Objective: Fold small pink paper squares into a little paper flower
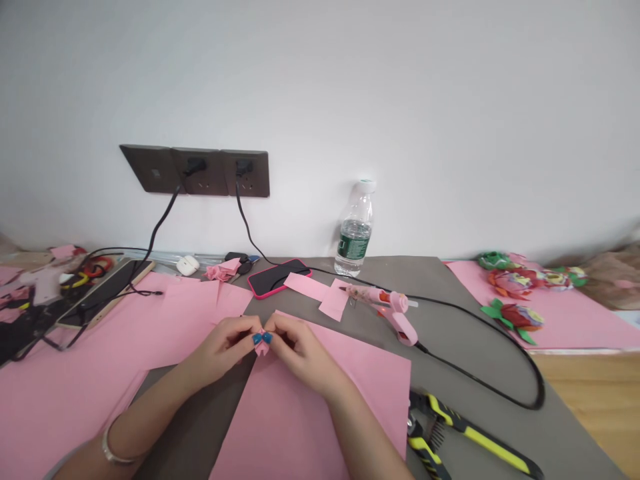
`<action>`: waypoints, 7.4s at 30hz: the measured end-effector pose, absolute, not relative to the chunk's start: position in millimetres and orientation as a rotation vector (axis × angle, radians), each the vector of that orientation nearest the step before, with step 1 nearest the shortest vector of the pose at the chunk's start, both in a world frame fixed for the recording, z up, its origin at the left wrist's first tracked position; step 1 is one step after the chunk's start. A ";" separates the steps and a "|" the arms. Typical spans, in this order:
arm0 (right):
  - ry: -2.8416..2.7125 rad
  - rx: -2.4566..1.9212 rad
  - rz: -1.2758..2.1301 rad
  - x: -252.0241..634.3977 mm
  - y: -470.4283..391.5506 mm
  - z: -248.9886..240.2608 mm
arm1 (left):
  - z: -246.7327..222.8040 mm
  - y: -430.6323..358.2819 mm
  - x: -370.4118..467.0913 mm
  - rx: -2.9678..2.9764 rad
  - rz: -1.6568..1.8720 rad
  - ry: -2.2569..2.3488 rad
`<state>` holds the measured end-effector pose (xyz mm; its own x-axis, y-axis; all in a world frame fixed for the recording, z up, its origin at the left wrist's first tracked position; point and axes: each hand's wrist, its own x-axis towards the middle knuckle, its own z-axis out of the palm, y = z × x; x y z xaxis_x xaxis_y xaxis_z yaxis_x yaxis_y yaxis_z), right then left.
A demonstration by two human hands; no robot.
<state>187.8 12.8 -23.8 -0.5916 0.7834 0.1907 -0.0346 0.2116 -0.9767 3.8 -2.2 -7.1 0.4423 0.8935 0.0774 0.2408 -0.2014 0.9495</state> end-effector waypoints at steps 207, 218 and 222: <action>-1.260 -0.929 1.086 173.0 11.4 -38.1 | -17.9 -3.2 13.5 1.652 1.310 1.069; -1.317 -0.864 1.195 176.1 16.3 -37.0 | -23.6 -0.6 8.7 1.620 1.302 1.160; -1.339 -0.894 1.186 175.3 15.0 -38.0 | -20.5 -0.6 7.8 1.729 1.306 1.245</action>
